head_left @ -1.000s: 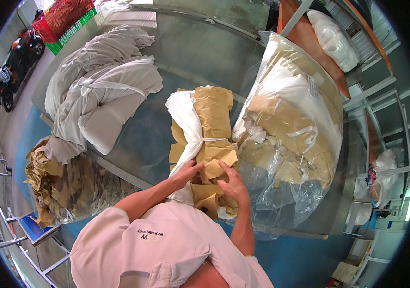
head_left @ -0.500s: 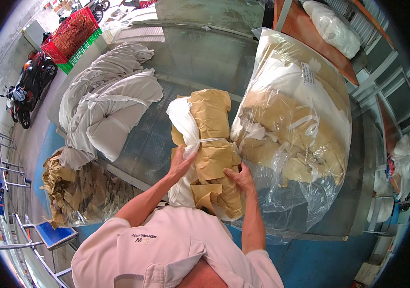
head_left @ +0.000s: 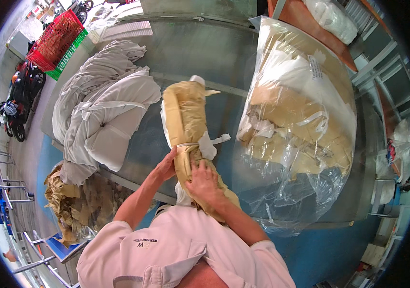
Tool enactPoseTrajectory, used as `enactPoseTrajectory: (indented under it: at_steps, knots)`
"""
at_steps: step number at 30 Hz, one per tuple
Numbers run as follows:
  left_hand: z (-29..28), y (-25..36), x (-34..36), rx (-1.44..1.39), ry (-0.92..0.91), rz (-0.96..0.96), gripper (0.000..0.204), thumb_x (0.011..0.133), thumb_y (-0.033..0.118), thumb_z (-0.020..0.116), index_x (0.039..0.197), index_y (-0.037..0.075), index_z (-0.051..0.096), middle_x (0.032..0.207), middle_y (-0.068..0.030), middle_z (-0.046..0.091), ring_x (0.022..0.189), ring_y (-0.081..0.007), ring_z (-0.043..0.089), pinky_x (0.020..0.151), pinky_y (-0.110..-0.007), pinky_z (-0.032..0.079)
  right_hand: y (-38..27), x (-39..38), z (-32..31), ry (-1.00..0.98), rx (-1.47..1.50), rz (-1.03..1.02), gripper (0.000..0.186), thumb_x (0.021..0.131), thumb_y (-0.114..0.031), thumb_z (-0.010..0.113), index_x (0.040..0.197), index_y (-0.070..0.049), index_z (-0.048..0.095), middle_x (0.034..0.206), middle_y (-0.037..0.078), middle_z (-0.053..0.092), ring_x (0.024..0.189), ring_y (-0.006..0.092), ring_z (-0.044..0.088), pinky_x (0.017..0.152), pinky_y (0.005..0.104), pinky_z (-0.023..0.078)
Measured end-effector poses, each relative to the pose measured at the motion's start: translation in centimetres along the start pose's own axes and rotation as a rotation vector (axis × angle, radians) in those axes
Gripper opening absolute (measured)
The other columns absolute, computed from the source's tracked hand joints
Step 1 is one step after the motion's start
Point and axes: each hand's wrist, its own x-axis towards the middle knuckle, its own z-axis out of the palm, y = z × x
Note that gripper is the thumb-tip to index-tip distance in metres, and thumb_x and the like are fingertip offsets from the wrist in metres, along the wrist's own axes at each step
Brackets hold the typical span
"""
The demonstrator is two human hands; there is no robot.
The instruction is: The person repeatedly wraps white textile bundles in brown paper, ties them with white string, and places them into a large clear plastic bag on a metal table. The person handles multiple bundles one at a time, folding paper around each bundle and securing it before bagging.
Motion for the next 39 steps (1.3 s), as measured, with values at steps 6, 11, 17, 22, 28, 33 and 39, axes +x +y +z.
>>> enactPoseTrajectory:
  at_steps: [6, 11, 17, 22, 28, 33, 39]
  knots:
    - [-0.2, -0.2, -0.8, 0.326, 0.524, 0.297, 0.098, 0.073, 0.039, 0.086, 0.141, 0.000, 0.028, 0.130, -0.0175, 0.050, 0.114, -0.0256, 0.058, 0.096, -0.037, 0.051, -3.8, 0.0, 1.6, -0.006, -0.280, -0.140, 0.078, 0.085, -0.022, 0.063, 0.156, -0.013, 0.031, 0.113, 0.014, 0.055, 0.100, 0.0308, 0.059, 0.082, 0.0476, 0.050]
    - [0.8, 0.0, -0.1, 0.304, 0.575, 0.345, 0.099, 0.068, 0.023, 0.090, 0.139, -0.004, 0.026, 0.130, -0.0189, 0.048, 0.113, -0.0274, 0.058, 0.094, -0.037, 0.053, 2.5, 2.3, -2.2, -0.259, 0.487, -0.221, 0.084, 0.077, -0.040, 0.078, 0.147, -0.009, 0.044, 0.132, 0.021, 0.057, 0.125, 0.0328, 0.056, 0.102, 0.0426, 0.046]
    - [1.0, -1.2, 1.1, 0.289, 0.666, 0.408, 0.088, 0.071, 0.022, 0.089, 0.134, -0.004, 0.034, 0.122, -0.0176, 0.055, 0.107, -0.0252, 0.062, 0.090, -0.037, 0.056, 9.7, 9.9, 0.9, 0.167, 0.671, -0.078, 0.050, 0.075, -0.026, 0.080, 0.115, 0.001, 0.066, 0.099, 0.018, 0.072, 0.093, 0.0332, 0.070, 0.085, 0.0386, 0.053]
    - [-0.4, -1.5, 1.5, 0.318, 0.633, 0.414, 0.086, 0.072, 0.021, 0.088, 0.134, -0.004, 0.034, 0.123, -0.0177, 0.056, 0.106, -0.0256, 0.063, 0.089, -0.037, 0.056, 13.3, 9.1, -2.0, 0.152, 1.158, 0.018, 0.018, 0.083, -0.017, 0.075, 0.094, -0.002, 0.074, 0.080, 0.003, 0.071, 0.072, 0.0155, 0.065, 0.067, 0.0307, 0.052]
    - [0.6, -1.3, 1.1, 0.330, 0.658, 0.403, 0.090, 0.072, 0.022, 0.088, 0.136, -0.004, 0.031, 0.125, -0.0184, 0.053, 0.111, -0.0262, 0.060, 0.093, -0.036, 0.054, 14.8, 6.6, -5.2, 0.058, 1.284, -0.008, 0.007, 0.088, -0.013, 0.071, 0.089, -0.006, 0.073, 0.073, -0.003, 0.064, 0.058, 0.0027, 0.051, 0.051, 0.0213, 0.040]
    - [1.5, -0.6, 0.5, 0.337, 0.691, 0.396, 0.093, 0.071, 0.026, 0.089, 0.137, -0.004, 0.031, 0.126, -0.0190, 0.053, 0.111, -0.0264, 0.060, 0.095, -0.037, 0.053, 14.8, 5.3, -4.5, -0.261, 0.332, -0.211, 0.017, 0.078, -0.001, 0.064, 0.092, -0.005, 0.072, 0.097, 0.011, 0.071, 0.096, 0.0342, 0.066, 0.085, 0.0405, 0.053]
    - [0.9, -1.2, 0.9, 0.350, 0.711, 0.403, 0.096, 0.071, 0.028, 0.089, 0.138, -0.005, 0.029, 0.128, -0.0195, 0.051, 0.114, -0.0271, 0.059, 0.096, -0.038, 0.052, 12.6, 8.3, -3.4, 0.339, 0.165, -0.164, 0.017, 0.081, 0.000, 0.060, 0.093, -0.005, 0.071, 0.094, 0.014, 0.070, 0.091, 0.0320, 0.068, 0.080, 0.0425, 0.054]
